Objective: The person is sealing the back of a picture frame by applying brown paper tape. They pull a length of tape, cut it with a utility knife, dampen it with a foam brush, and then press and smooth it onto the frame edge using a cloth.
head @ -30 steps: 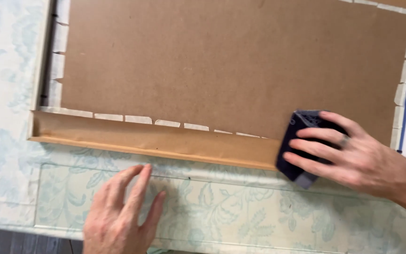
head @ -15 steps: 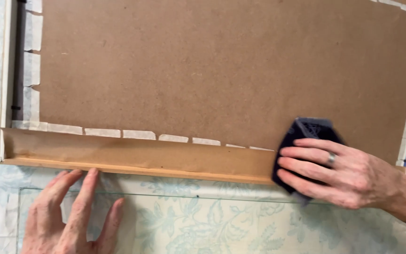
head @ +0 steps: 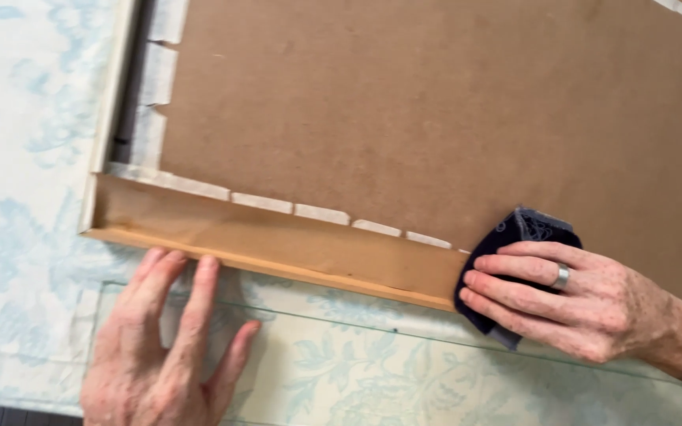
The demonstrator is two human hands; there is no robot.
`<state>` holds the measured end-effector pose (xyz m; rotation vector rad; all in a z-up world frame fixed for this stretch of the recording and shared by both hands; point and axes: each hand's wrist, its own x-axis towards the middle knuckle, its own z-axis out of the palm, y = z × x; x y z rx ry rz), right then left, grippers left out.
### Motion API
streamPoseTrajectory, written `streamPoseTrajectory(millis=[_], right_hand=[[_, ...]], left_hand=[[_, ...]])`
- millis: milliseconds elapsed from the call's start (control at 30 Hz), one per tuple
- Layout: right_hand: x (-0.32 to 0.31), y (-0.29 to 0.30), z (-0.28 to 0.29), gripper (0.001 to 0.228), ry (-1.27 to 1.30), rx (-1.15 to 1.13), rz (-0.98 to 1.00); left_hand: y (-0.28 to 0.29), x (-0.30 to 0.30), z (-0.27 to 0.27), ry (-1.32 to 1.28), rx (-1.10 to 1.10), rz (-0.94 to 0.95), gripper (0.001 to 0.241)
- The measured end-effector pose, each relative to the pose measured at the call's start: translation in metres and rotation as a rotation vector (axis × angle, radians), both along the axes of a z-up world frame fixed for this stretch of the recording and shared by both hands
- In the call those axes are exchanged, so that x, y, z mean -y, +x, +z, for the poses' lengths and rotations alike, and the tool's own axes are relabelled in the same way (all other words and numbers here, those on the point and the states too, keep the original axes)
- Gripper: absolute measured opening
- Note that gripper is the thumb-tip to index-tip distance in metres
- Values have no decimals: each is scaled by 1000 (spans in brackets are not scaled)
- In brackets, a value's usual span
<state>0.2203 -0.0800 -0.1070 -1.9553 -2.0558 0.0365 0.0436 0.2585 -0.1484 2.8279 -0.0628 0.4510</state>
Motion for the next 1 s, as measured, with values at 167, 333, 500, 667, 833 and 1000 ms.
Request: streamPoseTrajectory(millis=[167, 333, 500, 667, 833, 1000], right_hand=[[-52, 6, -4, 20, 67, -24, 24], [-96, 12, -4, 17, 66, -13, 77], [-137, 19, -5, 16, 105, -41, 131], [-175, 22, -6, 21, 114, -53, 158], [-208, 29, -9, 23, 110, -41, 212], [-240, 34, -12, 19, 133, 10, 246]], left_hand=[[1, -5, 2, 42, -61, -31, 56], [1, -7, 1, 5, -72, -65, 57], [1, -6, 2, -20, -78, -53, 54], [1, -3, 6, 17, -79, -45, 47], [-1, -2, 3, -46, -73, -38, 47], [-3, 0, 0, -172, -44, -23, 42]])
